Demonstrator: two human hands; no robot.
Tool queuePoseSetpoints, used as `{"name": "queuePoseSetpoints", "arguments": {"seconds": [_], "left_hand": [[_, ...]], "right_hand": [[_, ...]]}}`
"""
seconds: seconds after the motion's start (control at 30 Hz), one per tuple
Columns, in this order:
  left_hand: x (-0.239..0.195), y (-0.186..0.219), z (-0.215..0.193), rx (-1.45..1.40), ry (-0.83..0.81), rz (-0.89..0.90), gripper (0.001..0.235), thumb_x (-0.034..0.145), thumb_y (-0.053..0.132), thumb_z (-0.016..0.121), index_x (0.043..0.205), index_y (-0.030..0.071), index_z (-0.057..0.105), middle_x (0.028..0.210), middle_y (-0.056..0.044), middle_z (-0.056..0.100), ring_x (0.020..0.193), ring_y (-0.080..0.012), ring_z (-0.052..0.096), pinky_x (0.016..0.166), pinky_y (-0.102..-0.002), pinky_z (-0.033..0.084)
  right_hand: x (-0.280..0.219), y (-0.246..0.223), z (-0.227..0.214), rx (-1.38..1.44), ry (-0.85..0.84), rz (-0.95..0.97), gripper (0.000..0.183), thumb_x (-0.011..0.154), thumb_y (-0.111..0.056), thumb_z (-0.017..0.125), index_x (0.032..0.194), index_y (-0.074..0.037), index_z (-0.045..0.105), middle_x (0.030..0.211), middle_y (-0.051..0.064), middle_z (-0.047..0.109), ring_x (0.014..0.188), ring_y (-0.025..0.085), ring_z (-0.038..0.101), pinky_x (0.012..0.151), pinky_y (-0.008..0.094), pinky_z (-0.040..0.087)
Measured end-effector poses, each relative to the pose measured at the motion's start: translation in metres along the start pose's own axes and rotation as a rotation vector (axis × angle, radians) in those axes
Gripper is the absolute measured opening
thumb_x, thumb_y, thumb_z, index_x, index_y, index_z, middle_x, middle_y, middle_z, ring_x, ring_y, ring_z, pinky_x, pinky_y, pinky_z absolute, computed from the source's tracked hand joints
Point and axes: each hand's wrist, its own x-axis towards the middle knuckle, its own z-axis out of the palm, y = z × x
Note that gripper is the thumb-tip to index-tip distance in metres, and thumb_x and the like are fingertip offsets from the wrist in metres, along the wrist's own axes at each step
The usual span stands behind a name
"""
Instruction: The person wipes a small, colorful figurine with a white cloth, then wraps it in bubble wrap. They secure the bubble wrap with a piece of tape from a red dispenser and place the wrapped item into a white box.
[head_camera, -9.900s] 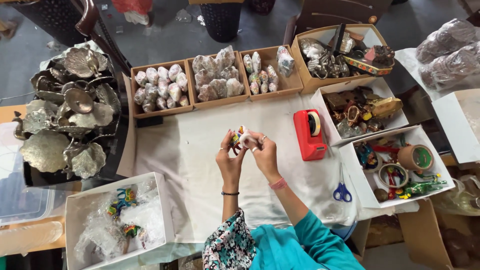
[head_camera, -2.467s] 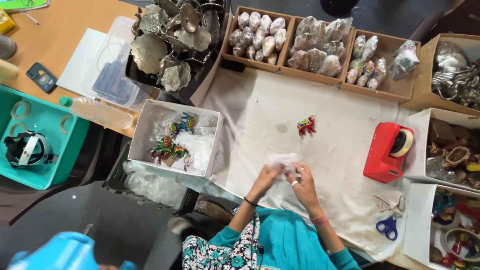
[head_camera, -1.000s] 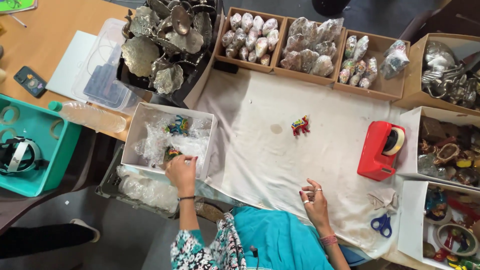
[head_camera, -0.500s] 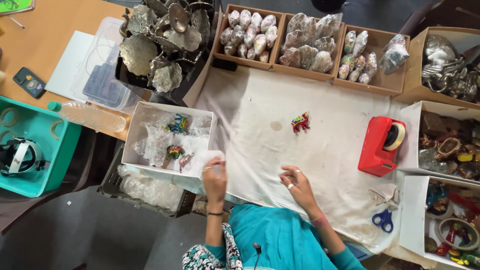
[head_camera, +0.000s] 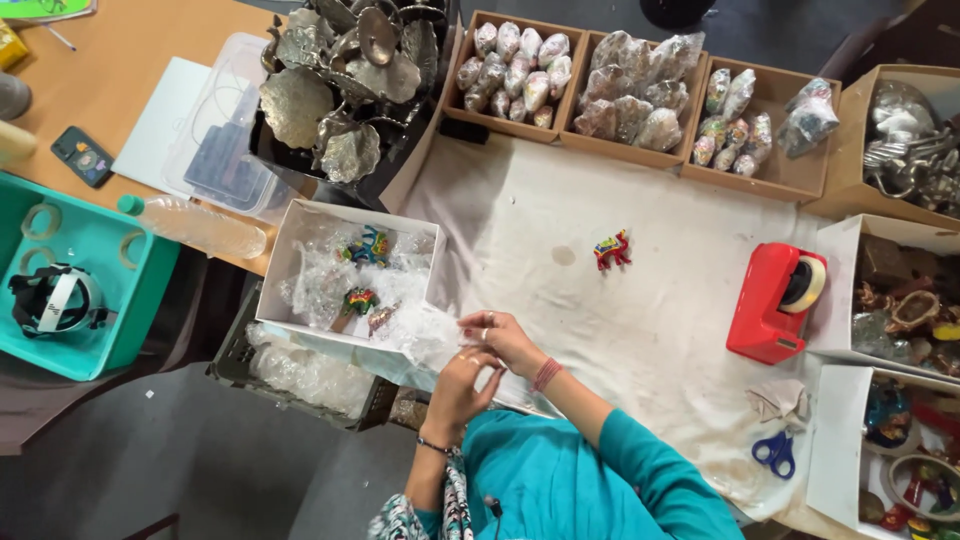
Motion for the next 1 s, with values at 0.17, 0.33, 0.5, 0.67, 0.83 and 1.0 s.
{"name": "queuePoseSetpoints", "arguments": {"seconds": [0.17, 0.33, 0.5, 0.67, 0.83, 1.0], "left_hand": [[-0.022, -0.044, -0.020, 0.207, 0.338, -0.228, 0.016, 0.090, 0.017, 0.075, 0.103, 0.011, 0.068, 0.107, -0.009, 0.071, 0.103, -0.0295, 0.068, 0.097, -0.045, 0.052], [-0.016, -0.108, -0.053, 0.891, 0.378, -0.541, 0.043, 0.072, 0.042, 0.081, 0.102, 0.012, 0.074, 0.113, -0.011, 0.073, 0.117, -0.0341, 0.057, 0.103, -0.072, 0.028], [-0.011, -0.134, -0.061, 0.699, 0.215, -0.816, 0.025, 0.089, 0.042, 0.072, 0.097, 0.019, 0.077, 0.111, 0.000, 0.073, 0.128, -0.0221, 0.054, 0.116, -0.070, 0.023], [-0.018, -0.171, -0.072, -0.586, 0.655, -0.714, 0.029, 0.106, 0.032, 0.061, 0.112, 0.004, 0.064, 0.110, -0.003, 0.066, 0.104, -0.0164, 0.060, 0.095, -0.036, 0.052], [-0.007, -0.152, -0.059, -0.969, 0.824, -0.789, 0.029, 0.100, 0.027, 0.053, 0.120, 0.010, 0.064, 0.118, 0.002, 0.069, 0.108, -0.0126, 0.065, 0.094, -0.029, 0.053], [0.003, -0.080, -0.007, -0.145, 0.314, -0.362, 0.024, 0.094, 0.023, 0.067, 0.106, 0.002, 0.063, 0.115, -0.017, 0.069, 0.106, -0.0281, 0.065, 0.098, -0.043, 0.049]], "right_hand": [[-0.009, -0.008, -0.019, 0.024, 0.148, -0.078, 0.016, 0.093, 0.004, 0.057, 0.106, 0.002, 0.067, 0.101, 0.010, 0.070, 0.088, 0.019, 0.071, 0.078, 0.032, 0.057], [-0.030, -0.024, -0.014, 0.146, 0.195, -0.129, 0.016, 0.092, 0.007, 0.054, 0.101, -0.001, 0.064, 0.098, 0.007, 0.067, 0.090, 0.017, 0.067, 0.081, 0.032, 0.059], [-0.040, -0.030, -0.012, -0.018, 0.216, -0.186, 0.015, 0.095, 0.005, 0.056, 0.106, -0.003, 0.063, 0.102, 0.006, 0.067, 0.092, 0.014, 0.064, 0.081, 0.030, 0.052], [-0.049, -0.036, 0.001, -0.159, 0.187, -0.238, 0.016, 0.096, 0.002, 0.059, 0.111, -0.002, 0.065, 0.105, 0.005, 0.069, 0.096, 0.010, 0.063, 0.086, 0.027, 0.050], [-0.062, -0.047, 0.016, -0.275, 0.144, -0.299, 0.022, 0.098, -0.006, 0.061, 0.119, -0.002, 0.066, 0.108, 0.000, 0.068, 0.100, 0.009, 0.063, 0.092, 0.024, 0.051], [-0.072, -0.060, 0.023, -0.007, 0.146, -0.044, 0.042, 0.101, -0.042, 0.047, 0.124, -0.011, 0.065, 0.109, 0.000, 0.068, 0.097, 0.012, 0.064, 0.081, 0.027, 0.050]]}}
